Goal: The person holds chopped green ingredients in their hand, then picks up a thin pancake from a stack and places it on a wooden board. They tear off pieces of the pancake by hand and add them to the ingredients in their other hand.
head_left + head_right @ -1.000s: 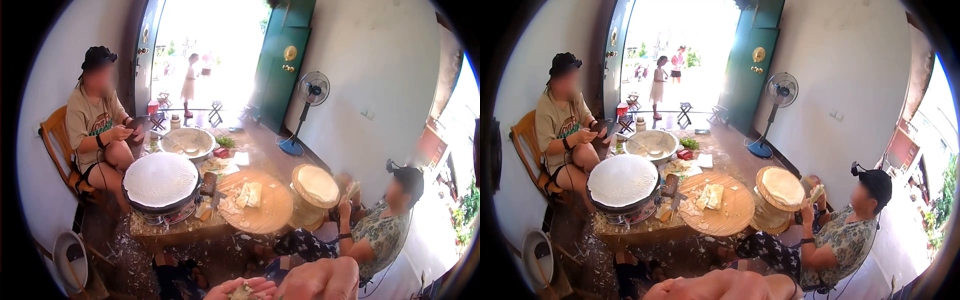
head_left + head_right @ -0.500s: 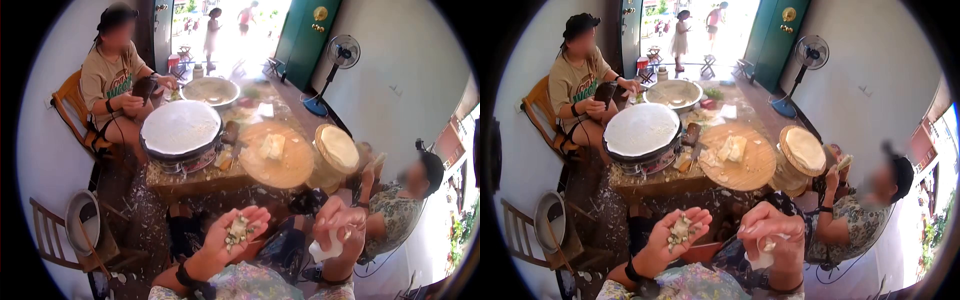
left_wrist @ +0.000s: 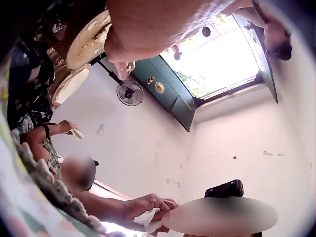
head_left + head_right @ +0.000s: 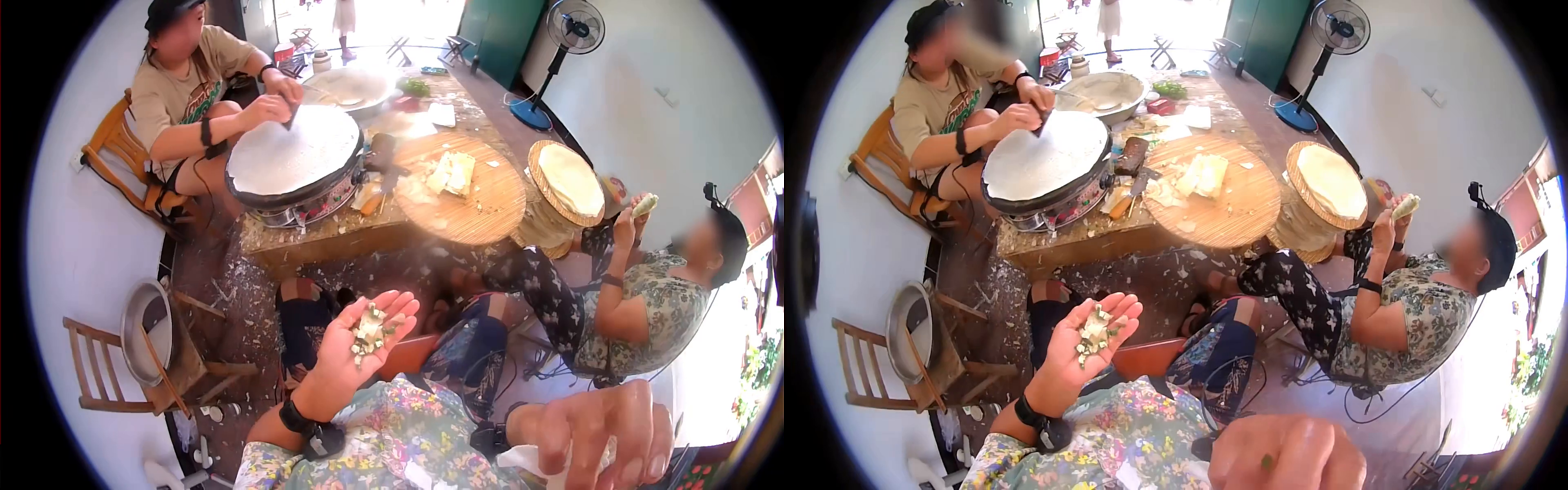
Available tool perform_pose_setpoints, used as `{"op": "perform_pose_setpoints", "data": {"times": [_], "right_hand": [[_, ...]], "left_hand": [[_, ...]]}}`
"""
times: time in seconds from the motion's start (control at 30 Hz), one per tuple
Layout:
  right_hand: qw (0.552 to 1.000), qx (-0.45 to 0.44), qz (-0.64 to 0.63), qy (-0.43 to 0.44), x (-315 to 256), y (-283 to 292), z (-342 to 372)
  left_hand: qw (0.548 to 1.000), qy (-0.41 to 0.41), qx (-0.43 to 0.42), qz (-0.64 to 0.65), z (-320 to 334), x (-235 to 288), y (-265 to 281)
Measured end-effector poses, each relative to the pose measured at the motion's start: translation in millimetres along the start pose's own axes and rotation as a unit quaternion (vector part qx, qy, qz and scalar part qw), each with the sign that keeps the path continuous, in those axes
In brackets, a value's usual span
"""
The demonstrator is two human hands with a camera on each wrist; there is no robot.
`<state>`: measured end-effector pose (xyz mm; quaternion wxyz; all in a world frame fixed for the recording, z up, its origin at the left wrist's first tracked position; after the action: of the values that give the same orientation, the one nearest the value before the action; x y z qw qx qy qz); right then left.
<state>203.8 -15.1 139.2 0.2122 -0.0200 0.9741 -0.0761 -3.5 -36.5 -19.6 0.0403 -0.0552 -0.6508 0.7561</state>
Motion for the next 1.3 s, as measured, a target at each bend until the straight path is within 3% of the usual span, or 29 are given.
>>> {"op": "perform_pose_setpoints", "data": {"times": [0.07, 0.1, 0.23, 0.33, 0.4, 0.5, 0.53, 0.6, 0.63, 0.7, 0.73, 0.8, 0.83, 0.9, 1.13, 1.2, 1.3], "right_hand": [[0.999, -0.008, 0.027, 0.031, 6, -3, 9], [0.999, 0.0, 0.039, -0.011, -3, -11, 7], [0.997, 0.01, 0.081, 0.013, 0, -30, 9], [0.994, -0.049, 0.042, 0.092, 9, -22, 14], [0.993, -0.068, 0.033, 0.09, 6, -24, 14], [0.995, -0.014, 0.1, -0.01, -16, -42, 7], [0.993, -0.008, 0.117, -0.005, -15, -45, 7], [0.969, 0.017, 0.147, 0.2, 6, -52, -12], [0.907, 0.034, 0.149, 0.392, 44, -52, -40], [0.905, 0.018, 0.121, 0.408, 45, -55, -39], [0.968, -0.014, 0.097, 0.233, 10, -56, -6], [0.996, -0.054, 0.064, 0.016, -22, -55, 13], [0.996, -0.062, 0.057, -0.014, -28, -56, 9], [0.996, -0.067, 0.047, -0.03, -30, -61, 10], [0.985, -0.068, 0.073, 0.139, 6, -69, -1], [0.984, -0.065, 0.067, 0.154, 8, -70, 1], [0.994, -0.071, 0.063, 0.062, -8, -74, -7]], "left_hand": [[1.0, -0.003, 0.005, -0.002, 3, -1, 0], [1.0, -0.005, -0.001, -0.015, 5, -2, 2], [1.0, -0.005, -0.003, -0.004, 11, -5, 5], [1.0, -0.001, -0.003, 0.01, 17, -11, 5], [1.0, 0.002, -0.011, 0.008, 20, -12, 4], [1.0, -0.004, -0.014, 0.009, 26, -15, 1], [1.0, -0.005, -0.014, 0.009, 27, -15, 0], [1.0, -0.006, -0.014, 0.006, 28, -16, -2], [1.0, -0.008, -0.013, 0.002, 30, -17, -2], [1.0, -0.007, -0.014, 0.004, 33, -18, -1], [1.0, -0.006, -0.023, 0.001, 33, -18, -2], [0.999, -0.006, -0.035, -0.002, 36, -19, -2], [0.999, -0.008, -0.034, -0.003, 39, -20, -3], [0.999, -0.013, -0.033, -0.006, 42, -21, -8], [0.999, -0.02, -0.047, -0.017, 49, -20, -11], [0.998, -0.025, -0.051, -0.026, 52, -19, -12], [0.998, -0.032, -0.048, -0.031, 53, -19, -12]]}}
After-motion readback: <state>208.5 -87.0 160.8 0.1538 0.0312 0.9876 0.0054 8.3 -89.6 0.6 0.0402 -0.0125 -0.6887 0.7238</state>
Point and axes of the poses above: each hand's wrist, its own z-axis away from the middle knuckle, its own y-axis out of the back of the hand, x = y × z, the point moved 1 cm from there along -z, towards the middle knuckle, and after that the axes turned 10 degrees about -x, right-handed, at the moved point
